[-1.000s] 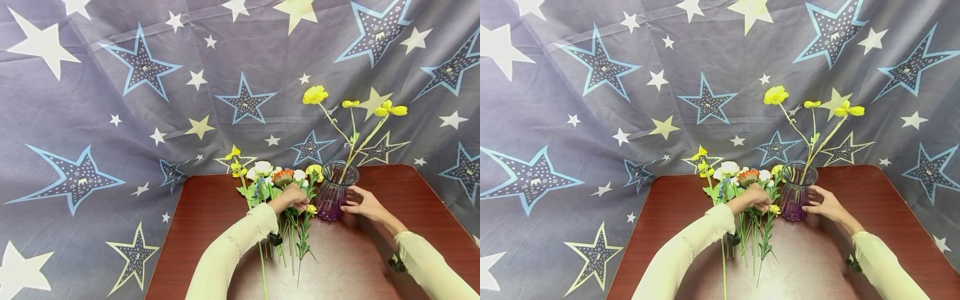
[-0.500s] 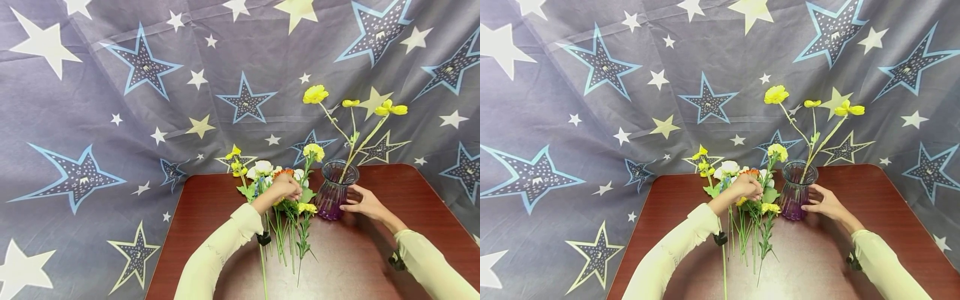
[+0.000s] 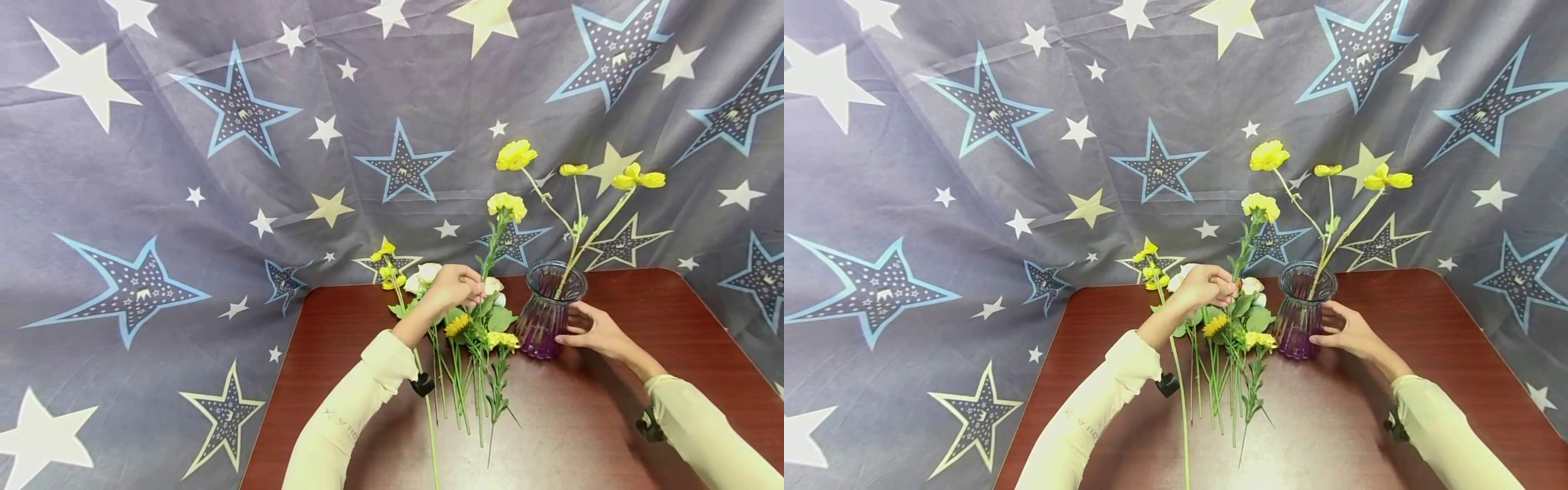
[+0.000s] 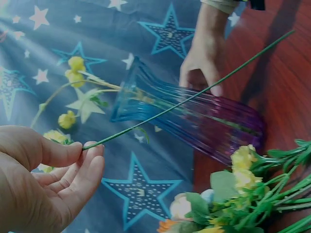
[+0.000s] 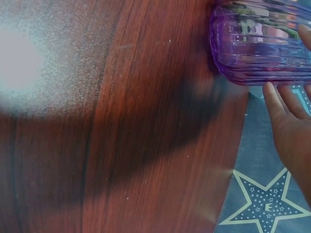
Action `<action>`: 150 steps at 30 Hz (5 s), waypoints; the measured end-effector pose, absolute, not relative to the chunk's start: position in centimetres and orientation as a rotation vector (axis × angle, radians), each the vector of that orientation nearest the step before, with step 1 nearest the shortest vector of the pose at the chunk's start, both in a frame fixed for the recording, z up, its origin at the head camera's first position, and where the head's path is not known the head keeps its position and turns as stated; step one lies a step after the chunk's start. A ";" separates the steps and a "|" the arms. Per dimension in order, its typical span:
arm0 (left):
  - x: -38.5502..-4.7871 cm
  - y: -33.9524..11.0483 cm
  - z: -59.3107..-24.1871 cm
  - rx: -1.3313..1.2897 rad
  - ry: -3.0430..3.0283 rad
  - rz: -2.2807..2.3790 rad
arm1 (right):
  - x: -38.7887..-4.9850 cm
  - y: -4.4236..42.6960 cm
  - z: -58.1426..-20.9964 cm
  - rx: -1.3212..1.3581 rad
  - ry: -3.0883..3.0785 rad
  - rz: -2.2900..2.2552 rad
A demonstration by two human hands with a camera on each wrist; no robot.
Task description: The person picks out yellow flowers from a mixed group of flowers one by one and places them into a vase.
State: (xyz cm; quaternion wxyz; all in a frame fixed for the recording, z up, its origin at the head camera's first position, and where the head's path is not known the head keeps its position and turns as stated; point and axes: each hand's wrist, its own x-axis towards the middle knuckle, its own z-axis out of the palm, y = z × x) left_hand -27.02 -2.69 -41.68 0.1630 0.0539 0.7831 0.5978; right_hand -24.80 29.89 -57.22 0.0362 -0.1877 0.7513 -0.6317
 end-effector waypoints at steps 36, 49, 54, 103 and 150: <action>-28.2 -3.4 -34.8 0.408 2.106 2.011 | -24.8 29.7 -57.1 -0.542 2.358 -1.925; -28.6 -2.9 -33.2 0.512 2.086 2.058 | -24.7 29.7 -57.1 -0.554 2.325 -1.944; -28.8 -2.6 -32.8 0.538 2.068 2.085 | -24.6 29.7 -57.1 -0.547 2.321 -1.947; -31.4 -0.2 -28.1 0.717 1.861 2.169 | -24.7 29.6 -57.1 -0.531 2.342 -1.936; -31.8 5.3 -35.7 0.579 1.934 2.009 | -25.0 29.8 -57.5 -0.495 2.358 -1.911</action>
